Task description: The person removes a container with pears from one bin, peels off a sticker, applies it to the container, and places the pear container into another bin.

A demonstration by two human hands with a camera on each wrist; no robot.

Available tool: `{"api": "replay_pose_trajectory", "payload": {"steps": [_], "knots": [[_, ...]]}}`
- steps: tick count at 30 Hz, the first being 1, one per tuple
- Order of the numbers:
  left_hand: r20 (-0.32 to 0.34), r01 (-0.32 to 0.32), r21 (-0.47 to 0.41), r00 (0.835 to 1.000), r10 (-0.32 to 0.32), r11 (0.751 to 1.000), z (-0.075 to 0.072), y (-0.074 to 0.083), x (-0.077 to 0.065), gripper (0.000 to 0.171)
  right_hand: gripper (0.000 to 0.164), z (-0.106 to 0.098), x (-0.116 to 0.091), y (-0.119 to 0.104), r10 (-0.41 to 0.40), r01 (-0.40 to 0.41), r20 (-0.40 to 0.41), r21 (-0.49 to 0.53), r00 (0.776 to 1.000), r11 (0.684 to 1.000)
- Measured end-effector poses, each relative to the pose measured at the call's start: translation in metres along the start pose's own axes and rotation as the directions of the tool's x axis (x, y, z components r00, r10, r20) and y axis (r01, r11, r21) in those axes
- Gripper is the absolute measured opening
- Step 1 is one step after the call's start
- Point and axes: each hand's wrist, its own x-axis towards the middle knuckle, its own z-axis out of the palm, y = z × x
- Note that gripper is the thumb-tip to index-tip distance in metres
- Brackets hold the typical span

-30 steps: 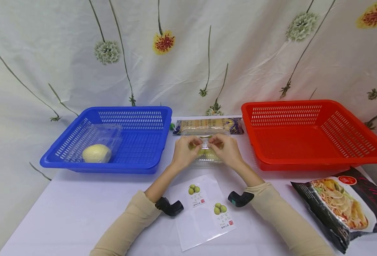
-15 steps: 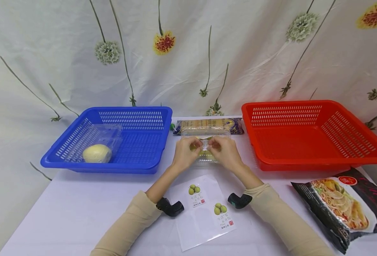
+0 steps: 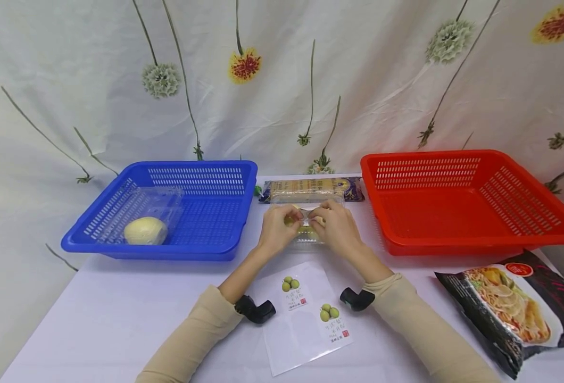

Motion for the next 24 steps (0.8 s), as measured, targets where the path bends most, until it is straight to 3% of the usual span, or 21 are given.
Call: {"api": "replay_pose_trajectory", "payload": {"steps": [7, 15, 20, 24], "knots": [[0.150, 0.098, 0.033, 0.983, -0.102, 0.995, -0.005, -0.003, 0.003, 0.021, 0.011, -0.004, 0.003, 0.003, 0.118, -0.129, 0.140, 0.074, 0.983, 0.989], [0.274, 0.010, 0.046, 0.961, -0.022, 0.999, -0.010, -0.013, 0.007, 0.034, 0.016, -0.012, 0.012, 0.006, 0.114, -0.131, 0.262, 0.047, 0.958, 0.990], [0.288, -0.024, 0.055, 0.958, 0.007, 0.998, -0.010, -0.017, 0.005, 0.039, 0.028, -0.018, 0.021, 0.009, 0.141, -0.161, 0.389, 0.017, 0.910, 0.987], [0.302, -0.023, 0.105, 0.953, -0.010, 0.994, -0.009, -0.018, 0.006, 0.044, 0.037, -0.023, 0.029, 0.011, 0.131, -0.151, 0.479, 0.004, 0.868, 0.989]]}}
